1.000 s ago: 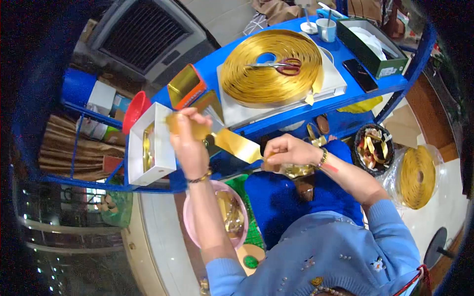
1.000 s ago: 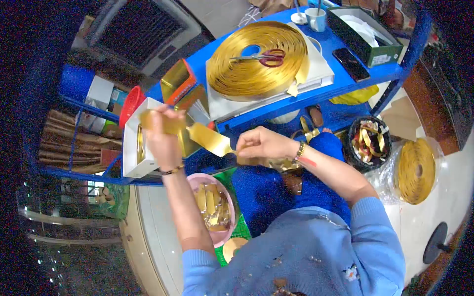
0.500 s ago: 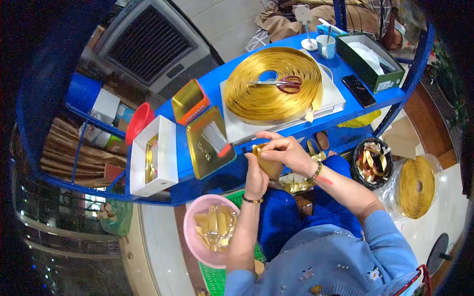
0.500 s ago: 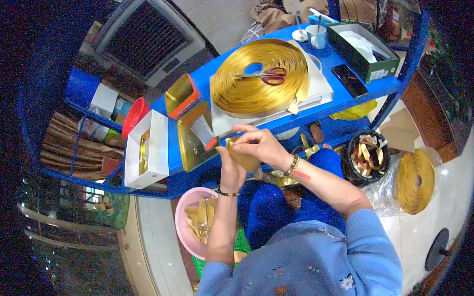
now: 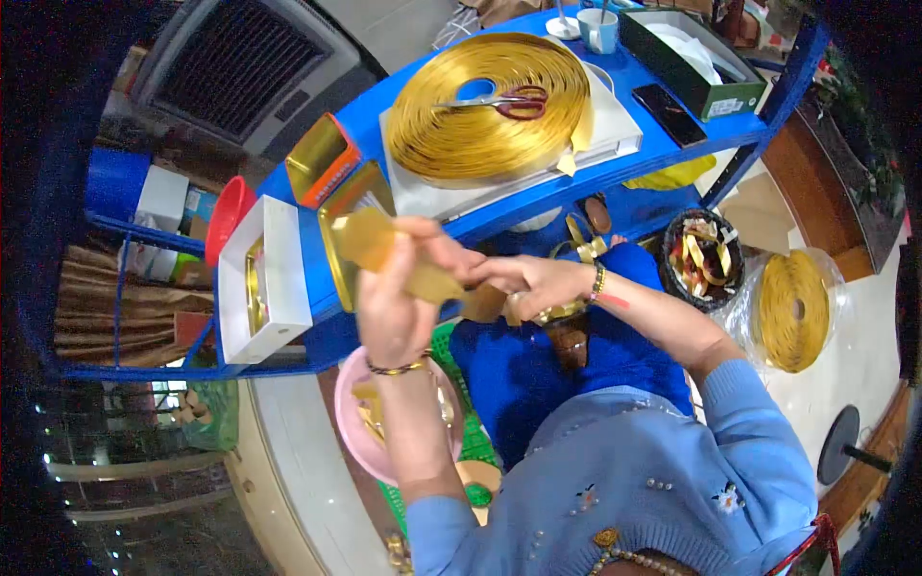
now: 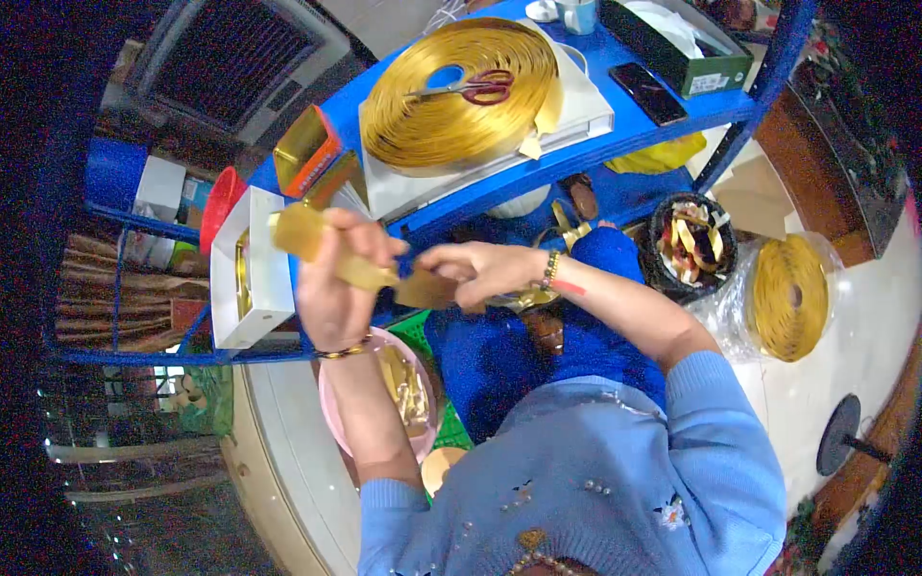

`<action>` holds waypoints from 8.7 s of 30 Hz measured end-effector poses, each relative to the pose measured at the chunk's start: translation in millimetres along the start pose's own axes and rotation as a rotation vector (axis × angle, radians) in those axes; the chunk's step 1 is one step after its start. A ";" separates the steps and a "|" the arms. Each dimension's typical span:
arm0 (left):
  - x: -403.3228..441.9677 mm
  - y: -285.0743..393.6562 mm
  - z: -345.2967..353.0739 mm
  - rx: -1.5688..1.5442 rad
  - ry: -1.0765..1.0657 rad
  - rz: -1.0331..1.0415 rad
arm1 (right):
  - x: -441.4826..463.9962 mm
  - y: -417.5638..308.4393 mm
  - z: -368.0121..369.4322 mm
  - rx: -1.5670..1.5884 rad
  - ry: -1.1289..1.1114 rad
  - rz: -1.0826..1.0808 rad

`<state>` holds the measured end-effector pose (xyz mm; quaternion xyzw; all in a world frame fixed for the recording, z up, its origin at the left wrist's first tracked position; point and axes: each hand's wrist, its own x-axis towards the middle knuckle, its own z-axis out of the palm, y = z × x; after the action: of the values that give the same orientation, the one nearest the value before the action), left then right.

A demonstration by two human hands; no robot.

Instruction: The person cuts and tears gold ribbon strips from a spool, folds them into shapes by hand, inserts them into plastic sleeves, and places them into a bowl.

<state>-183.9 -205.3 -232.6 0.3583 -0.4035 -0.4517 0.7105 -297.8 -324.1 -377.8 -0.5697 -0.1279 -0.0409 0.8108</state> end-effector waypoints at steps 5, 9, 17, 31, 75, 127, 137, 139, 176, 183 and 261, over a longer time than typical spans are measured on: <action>5.0 29.0 -43.7 0.229 0.267 0.263 | -25.5 1.9 -7.5 -0.259 -0.032 0.291; 8.6 -14.1 -74.1 0.401 0.450 0.243 | -9.4 -45.0 21.2 -0.330 0.117 -0.145; -6.2 -90.6 -24.2 -0.214 0.193 0.109 | 25.1 -52.2 1.1 -0.465 0.429 -0.323; -11.3 -75.1 -20.4 0.052 0.113 -0.143 | 22.9 -73.3 1.2 -0.243 0.302 -0.161; 3.0 -87.6 -25.7 0.005 0.143 -0.039 | 16.4 -56.2 10.7 -0.492 0.661 -0.256; -6.2 96.8 8.4 -0.418 -0.273 0.126 | 52.7 16.5 4.8 0.151 -0.380 0.189; -21.3 61.8 -109.1 -0.139 0.313 0.355 | 34.3 -56.5 17.7 -0.210 -0.052 0.177; -20.4 32.2 -118.9 -0.083 0.404 0.351 | 37.3 -68.4 26.0 -0.332 -0.052 -0.175; -9.1 -104.7 -62.9 -0.082 0.253 0.078 | 25.9 -39.4 15.9 -0.268 0.563 -0.151; -12.4 -113.3 -51.5 -0.079 0.157 0.055 | 30.8 -20.6 16.5 -0.225 0.731 -0.195; -144.1 27.8 -79.5 0.800 0.657 0.031 | 0.8 6.1 35.9 -1.033 0.464 -0.401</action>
<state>-141.1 -50.3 -277.5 0.7189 -0.3056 -0.1152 0.6136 -301.5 -288.4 -371.8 -0.8308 -0.0159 -0.3734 0.4123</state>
